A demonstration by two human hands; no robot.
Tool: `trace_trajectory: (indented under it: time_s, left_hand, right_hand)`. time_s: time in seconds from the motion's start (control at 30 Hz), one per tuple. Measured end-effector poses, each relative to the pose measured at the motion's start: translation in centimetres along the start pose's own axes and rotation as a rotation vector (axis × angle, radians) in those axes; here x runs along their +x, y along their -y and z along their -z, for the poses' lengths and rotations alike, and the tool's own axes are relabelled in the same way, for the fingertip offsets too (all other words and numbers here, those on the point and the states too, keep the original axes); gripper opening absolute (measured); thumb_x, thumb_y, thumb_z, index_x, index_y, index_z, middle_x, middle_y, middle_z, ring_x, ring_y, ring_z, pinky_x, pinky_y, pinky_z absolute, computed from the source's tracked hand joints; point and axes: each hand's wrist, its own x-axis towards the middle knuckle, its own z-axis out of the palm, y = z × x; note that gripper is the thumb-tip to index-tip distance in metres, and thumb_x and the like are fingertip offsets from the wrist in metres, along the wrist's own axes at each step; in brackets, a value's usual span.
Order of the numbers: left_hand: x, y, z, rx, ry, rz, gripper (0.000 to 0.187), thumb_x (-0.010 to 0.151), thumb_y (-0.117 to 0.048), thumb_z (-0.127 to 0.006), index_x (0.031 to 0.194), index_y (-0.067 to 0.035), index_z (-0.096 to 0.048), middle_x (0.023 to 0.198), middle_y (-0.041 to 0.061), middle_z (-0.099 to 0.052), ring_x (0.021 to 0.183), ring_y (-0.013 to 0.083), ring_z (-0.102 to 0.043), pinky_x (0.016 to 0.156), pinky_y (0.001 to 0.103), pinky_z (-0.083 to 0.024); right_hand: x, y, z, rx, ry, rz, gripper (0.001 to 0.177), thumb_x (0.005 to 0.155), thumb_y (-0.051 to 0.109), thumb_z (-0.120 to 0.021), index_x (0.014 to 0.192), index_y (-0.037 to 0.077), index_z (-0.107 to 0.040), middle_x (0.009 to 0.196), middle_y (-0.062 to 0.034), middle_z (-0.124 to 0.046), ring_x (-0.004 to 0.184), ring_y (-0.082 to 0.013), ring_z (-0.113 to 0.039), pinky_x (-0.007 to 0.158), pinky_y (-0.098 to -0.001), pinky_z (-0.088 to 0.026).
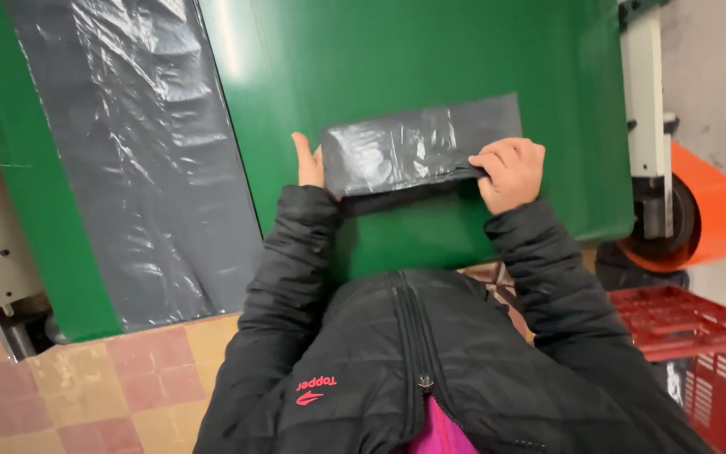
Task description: Folding black plastic bags as they exit a production line and placing them into a collection crate.
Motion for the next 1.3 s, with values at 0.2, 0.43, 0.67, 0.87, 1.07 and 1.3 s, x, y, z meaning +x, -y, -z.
trace_trajectory:
  time_s: [0.2,0.43,0.67,0.87,1.07,1.3]
  left_hand:
    - [-7.1,0.3,-4.2,0.687,-0.100,-0.410,0.085,0.094,-0.055,-0.066,0.155,-0.006,-0.033,0.159,0.013,-0.038,0.140,0.0291,-0.045,0.115,0.047,-0.036]
    - [-11.9,0.8,-8.6,2.366,0.175,-1.209,0.046,0.083,-0.040,-0.079,0.117,-0.013,-0.062,0.120,0.006,-0.060,0.116,0.0275,-0.056,0.089,0.042,-0.045]
    - [-8.9,2.1,-13.0,2.423,0.787,-0.736,0.014,0.088,-0.030,-0.068,0.089,-0.016,-0.069,0.094,0.000,-0.065,0.092,0.0254,-0.061,0.074,0.040,-0.046]
    - [4.0,3.0,-10.5,1.382,0.479,0.137,0.042,0.097,-0.040,-0.050,0.083,-0.009,-0.074,0.099,0.006,-0.079,0.095,0.0307,-0.070,0.083,0.042,-0.052]
    - [2.1,5.2,-13.9,1.878,0.219,-0.555,0.034,0.096,-0.041,-0.064,0.092,-0.007,-0.066,0.088,0.017,-0.070,0.083,0.0397,-0.066,0.076,0.049,-0.052]
    - [-0.3,5.9,-11.6,1.761,0.027,-0.857,0.026,0.096,-0.030,-0.067,0.096,-0.006,-0.058,0.095,0.016,-0.061,0.089,0.0382,-0.062,0.078,0.046,-0.052]
  right_hand:
    - [-3.3,-0.3,-1.9,-0.013,0.030,-0.110,0.028,0.070,0.001,-0.069,0.096,0.014,-0.070,0.104,-0.0004,-0.068,0.109,-0.0265,-0.062,0.094,-0.0441,-0.045]
    - [-2.2,2.8,-1.2,-0.080,0.124,-0.108,0.026,0.076,0.005,-0.067,0.102,0.006,-0.066,0.118,-0.0118,-0.063,0.121,-0.0347,-0.059,0.103,-0.0473,-0.045]
    - [-3.6,9.2,-3.8,0.287,0.265,0.063,0.056,0.077,0.007,-0.065,0.131,-0.009,-0.059,0.139,-0.0266,-0.056,0.136,-0.0450,-0.049,0.116,-0.0544,-0.036]
    - [-14.4,4.2,-7.5,0.903,0.305,-0.882,0.032,0.107,0.006,-0.055,0.137,0.010,-0.067,0.125,-0.0166,-0.073,0.120,-0.0333,-0.065,0.111,-0.0528,-0.053]
    - [-9.9,0.7,-5.3,1.946,-0.250,-1.337,0.041,0.103,0.018,-0.046,0.143,0.007,-0.049,0.144,-0.0141,-0.059,0.128,-0.0338,-0.062,0.105,-0.0523,-0.052]
    - [-14.3,-3.9,-4.8,1.580,-0.016,-1.363,0.036,0.104,0.011,-0.056,0.139,0.002,-0.050,0.118,-0.0115,-0.062,0.100,-0.0266,-0.062,0.086,-0.0462,-0.057]
